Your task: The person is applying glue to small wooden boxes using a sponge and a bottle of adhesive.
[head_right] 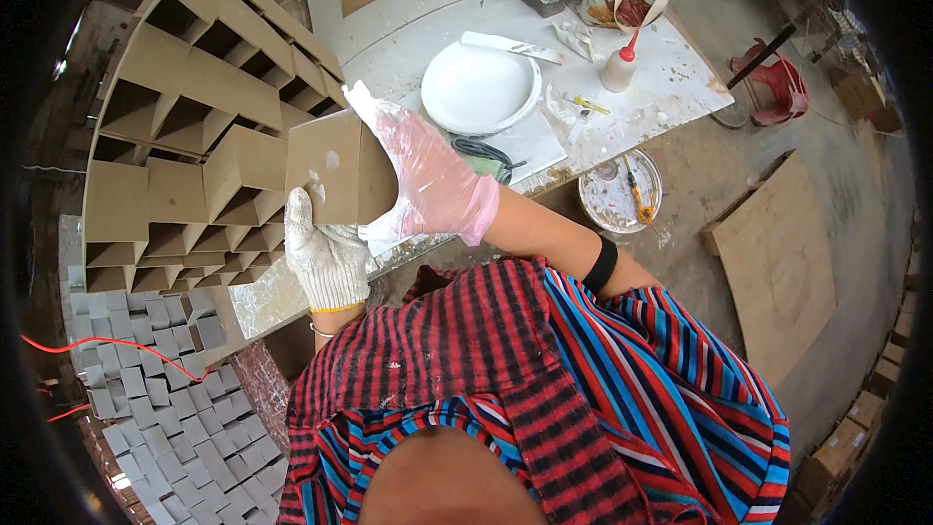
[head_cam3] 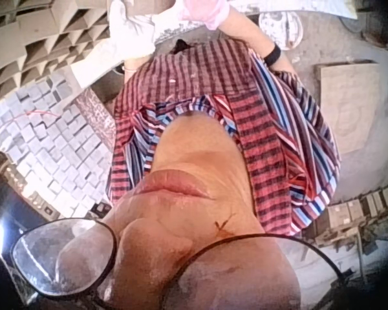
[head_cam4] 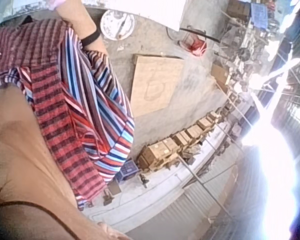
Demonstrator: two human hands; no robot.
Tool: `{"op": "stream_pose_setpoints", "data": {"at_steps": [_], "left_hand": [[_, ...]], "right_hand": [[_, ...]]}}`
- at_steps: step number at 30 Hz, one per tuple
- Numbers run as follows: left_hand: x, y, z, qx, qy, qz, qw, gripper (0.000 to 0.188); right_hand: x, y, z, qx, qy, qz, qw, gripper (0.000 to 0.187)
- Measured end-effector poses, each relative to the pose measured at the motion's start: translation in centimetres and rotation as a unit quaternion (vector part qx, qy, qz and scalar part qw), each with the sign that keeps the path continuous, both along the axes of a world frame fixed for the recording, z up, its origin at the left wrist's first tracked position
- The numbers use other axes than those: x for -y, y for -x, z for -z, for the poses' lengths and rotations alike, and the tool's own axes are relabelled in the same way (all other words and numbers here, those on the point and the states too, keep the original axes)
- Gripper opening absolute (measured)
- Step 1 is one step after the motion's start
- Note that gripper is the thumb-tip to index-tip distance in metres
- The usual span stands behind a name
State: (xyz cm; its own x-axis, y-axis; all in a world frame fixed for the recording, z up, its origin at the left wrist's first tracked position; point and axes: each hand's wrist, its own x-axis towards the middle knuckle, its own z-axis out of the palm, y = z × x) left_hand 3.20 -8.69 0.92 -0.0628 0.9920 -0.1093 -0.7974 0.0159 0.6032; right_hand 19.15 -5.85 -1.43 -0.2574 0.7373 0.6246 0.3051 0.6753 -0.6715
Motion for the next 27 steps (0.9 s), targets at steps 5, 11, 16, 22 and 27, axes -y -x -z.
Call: {"op": "stream_pose_setpoints", "data": {"at_steps": [5, 11, 16, 22, 27], "left_hand": [[0.2, -0.1, -0.4, -0.003, 0.006, -0.007, 1.0, 0.03], [0.2, -0.2, -0.3, -0.008, -0.002, -0.01, 1.0, 0.03], [0.3, -0.2, -0.4, 0.0, 0.0, -0.001, 1.0, 0.031], [-0.1, 0.3, 0.0, -0.031, -0.004, 0.009, 0.999, 0.037], [-0.2, 0.2, 0.3, -0.025, -0.02, 0.03, 0.999, 0.039]], "right_hand": [[0.2, 0.3, -0.3, -0.022, 0.007, 0.003, 1.0, 0.124], [0.4, -0.1, -0.4, -0.011, 0.003, 0.011, 1.0, 0.125], [0.6, -0.2, -0.8, -0.003, 0.018, 0.003, 1.0, 0.126], [0.4, 0.0, 0.0, 0.004, -0.005, 0.028, 1.0, 0.131], [0.2, -0.5, 0.8, -0.008, 0.0, 0.024, 1.0, 0.127]]}}
